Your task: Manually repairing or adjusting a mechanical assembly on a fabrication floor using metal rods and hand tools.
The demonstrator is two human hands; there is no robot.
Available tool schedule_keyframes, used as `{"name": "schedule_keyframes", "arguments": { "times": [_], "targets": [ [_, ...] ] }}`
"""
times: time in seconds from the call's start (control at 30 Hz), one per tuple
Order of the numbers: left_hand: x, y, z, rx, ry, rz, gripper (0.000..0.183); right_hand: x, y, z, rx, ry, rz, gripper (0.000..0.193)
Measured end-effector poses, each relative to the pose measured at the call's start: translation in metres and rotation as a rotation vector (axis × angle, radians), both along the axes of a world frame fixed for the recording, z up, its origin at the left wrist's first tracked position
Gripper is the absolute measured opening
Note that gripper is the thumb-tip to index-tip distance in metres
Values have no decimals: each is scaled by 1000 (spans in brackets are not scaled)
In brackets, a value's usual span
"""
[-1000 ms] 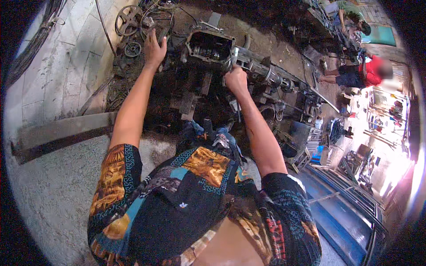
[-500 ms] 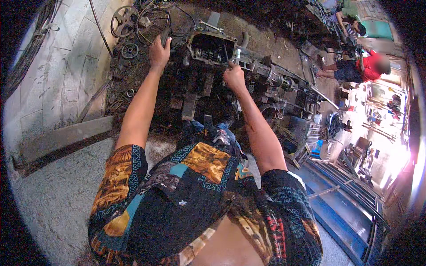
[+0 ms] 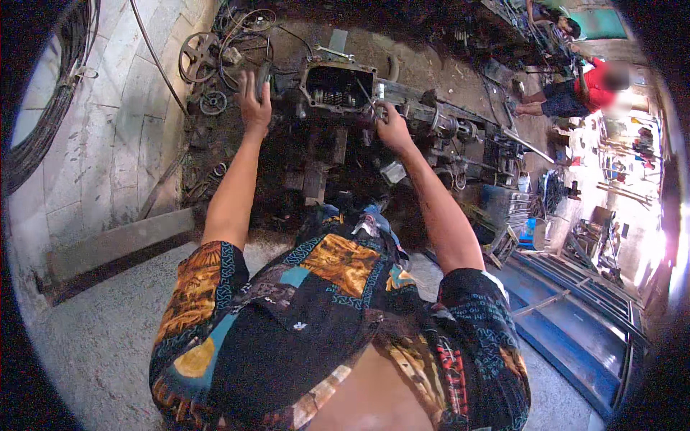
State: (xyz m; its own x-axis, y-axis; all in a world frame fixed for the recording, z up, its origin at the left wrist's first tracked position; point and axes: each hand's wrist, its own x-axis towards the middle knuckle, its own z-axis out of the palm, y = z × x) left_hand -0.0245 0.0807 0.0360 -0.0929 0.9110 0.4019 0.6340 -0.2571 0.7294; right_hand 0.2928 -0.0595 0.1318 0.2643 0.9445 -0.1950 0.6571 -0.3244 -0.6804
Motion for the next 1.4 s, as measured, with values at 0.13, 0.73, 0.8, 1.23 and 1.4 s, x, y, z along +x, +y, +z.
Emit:
{"name": "schedule_keyframes", "arguments": {
  "times": [0.13, 0.73, 0.8, 1.23, 1.4],
  "targets": [
    [-4, 14, 26, 132, -162, 92, 53, 26, -22, -34, -109, 186, -144, 42],
    [23, 14, 24, -267, 369, 146, 50, 18, 6, 49, 161, 597, -232, 26],
    [26, 16, 31, -458, 388, 189, 54, 11, 8, 60, 133, 648, -245, 30],
    [22, 16, 21, -374, 364, 207, 56, -26, 33, 47, 80, 600, -192, 25],
    [22, 24, 15, -421, 256, 171, 61, -24, 46, 39, 64, 329, -83, 24]
  ]
}}
